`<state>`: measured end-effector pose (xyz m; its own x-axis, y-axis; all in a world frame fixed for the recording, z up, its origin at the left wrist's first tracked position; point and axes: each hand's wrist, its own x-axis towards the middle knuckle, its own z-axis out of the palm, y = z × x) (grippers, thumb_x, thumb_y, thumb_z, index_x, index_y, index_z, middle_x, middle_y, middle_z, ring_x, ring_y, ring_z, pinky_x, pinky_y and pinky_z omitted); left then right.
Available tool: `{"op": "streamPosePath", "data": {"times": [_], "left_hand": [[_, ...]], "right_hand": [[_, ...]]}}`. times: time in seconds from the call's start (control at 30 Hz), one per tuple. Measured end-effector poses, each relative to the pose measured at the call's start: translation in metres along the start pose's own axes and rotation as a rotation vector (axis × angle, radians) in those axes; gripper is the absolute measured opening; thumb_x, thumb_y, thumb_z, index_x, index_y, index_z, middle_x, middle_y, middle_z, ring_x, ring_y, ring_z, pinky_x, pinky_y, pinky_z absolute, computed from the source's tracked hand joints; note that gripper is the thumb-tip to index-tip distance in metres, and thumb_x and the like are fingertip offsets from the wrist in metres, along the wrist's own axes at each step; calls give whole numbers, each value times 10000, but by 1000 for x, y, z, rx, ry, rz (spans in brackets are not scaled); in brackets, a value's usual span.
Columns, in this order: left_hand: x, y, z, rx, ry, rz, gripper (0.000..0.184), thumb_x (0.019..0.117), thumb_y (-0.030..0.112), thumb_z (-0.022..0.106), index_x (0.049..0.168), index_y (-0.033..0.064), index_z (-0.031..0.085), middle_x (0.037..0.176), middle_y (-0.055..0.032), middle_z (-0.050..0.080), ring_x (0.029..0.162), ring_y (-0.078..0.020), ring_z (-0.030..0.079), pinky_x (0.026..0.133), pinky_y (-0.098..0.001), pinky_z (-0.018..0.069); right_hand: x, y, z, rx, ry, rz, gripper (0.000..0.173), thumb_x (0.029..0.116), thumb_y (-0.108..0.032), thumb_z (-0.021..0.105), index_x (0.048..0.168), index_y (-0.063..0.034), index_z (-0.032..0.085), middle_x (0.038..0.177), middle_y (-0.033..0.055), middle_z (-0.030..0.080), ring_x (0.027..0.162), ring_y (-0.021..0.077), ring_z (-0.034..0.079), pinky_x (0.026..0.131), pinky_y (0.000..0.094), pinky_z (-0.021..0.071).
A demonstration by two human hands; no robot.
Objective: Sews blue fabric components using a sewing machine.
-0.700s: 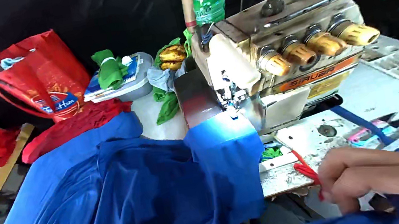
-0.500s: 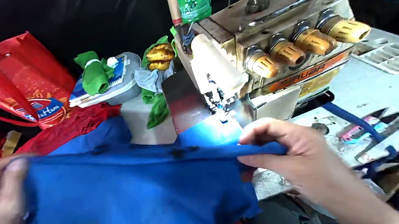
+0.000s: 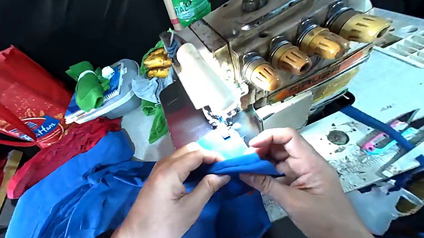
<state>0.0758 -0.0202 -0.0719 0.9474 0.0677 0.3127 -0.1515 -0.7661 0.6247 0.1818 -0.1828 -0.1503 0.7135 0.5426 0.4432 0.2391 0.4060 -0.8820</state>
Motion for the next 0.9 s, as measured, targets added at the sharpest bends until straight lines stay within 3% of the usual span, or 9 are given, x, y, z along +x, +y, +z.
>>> {"op": "streamPosePath", "data": {"times": [0.07, 0.13, 0.23, 0.37, 0.43, 0.53, 0.63, 0.8, 0.9], "left_hand": [[1, 9, 1, -40, 3, -75, 133, 978, 213, 651, 1026, 108, 717, 906, 80, 672, 834, 29, 639, 746, -129, 549], [5, 22, 7, -33, 27, -113, 161, 965, 226, 655, 999, 83, 720, 847, 93, 675, 794, 88, 614, 747, -91, 517], [12, 35, 16, -71, 148, -190, 65, 910, 97, 680, 930, 59, 729, 770, 89, 674, 723, 78, 618, 696, -94, 517], [15, 32, 19, -112, 239, -294, 55, 908, 47, 685, 961, 57, 695, 798, 77, 686, 704, 46, 640, 671, -118, 538], [17, 35, 19, -145, 259, -347, 134, 878, -9, 706, 1003, 37, 693, 838, 45, 710, 728, 15, 666, 696, -148, 565], [24, 37, 14, -243, 337, -440, 240, 889, -142, 633, 1067, 13, 678, 900, 4, 697, 757, -24, 658, 706, -179, 571], [21, 18, 11, -256, 317, -379, 199, 913, -8, 693, 1082, 95, 715, 909, 25, 722, 738, -27, 658, 664, -167, 561], [22, -8, 27, 306, 317, -132, 133, 935, 161, 693, 1047, 98, 728, 878, 58, 704, 743, 33, 629, 681, -117, 522], [22, -11, 28, 426, 290, -146, 210, 941, 244, 688, 1085, 92, 698, 981, 13, 672, 841, -7, 613, 744, -148, 504]], "right_hand": [[-6, 1, 3, 71, 35, 62, 307, 922, -171, 736, 1188, -189, 584, 965, -38, 710, 755, 60, 705, 648, 201, 613], [-9, 1, 9, 123, 64, 38, 307, 915, -184, 750, 1170, -177, 580, 955, -40, 701, 749, 48, 699, 651, 195, 613], [-13, 3, 12, 139, 97, -34, 262, 927, -197, 740, 1140, -164, 590, 932, -54, 698, 755, 21, 688, 656, 177, 606], [-18, 8, 12, 209, 96, -2, 157, 1003, -98, 622, 1153, -109, 578, 898, -20, 718, 720, 60, 714, 642, 208, 621], [-20, 11, 13, 202, 102, -6, 162, 1006, -102, 620, 1159, -115, 570, 905, -14, 726, 725, 64, 719, 640, 207, 620], [-20, 18, 13, 149, 139, -28, 190, 987, -135, 654, 1156, -135, 567, 887, -21, 705, 710, 42, 691, 622, 188, 597], [-21, 26, 15, 53, 182, -20, 228, 971, -150, 662, 1174, -134, 557, 868, -30, 697, 703, 24, 672, 608, 168, 572], [-23, 39, 12, -85, 180, 38, 302, 943, -206, 687, 1200, -103, 569, 789, -68, 644, 685, -15, 617, 642, 133, 532], [-25, 42, 5, -89, 177, 117, 450, 892, -360, 757, 1227, -128, 565, 950, -39, 643, 812, 8, 638, 701, 166, 554]]}}
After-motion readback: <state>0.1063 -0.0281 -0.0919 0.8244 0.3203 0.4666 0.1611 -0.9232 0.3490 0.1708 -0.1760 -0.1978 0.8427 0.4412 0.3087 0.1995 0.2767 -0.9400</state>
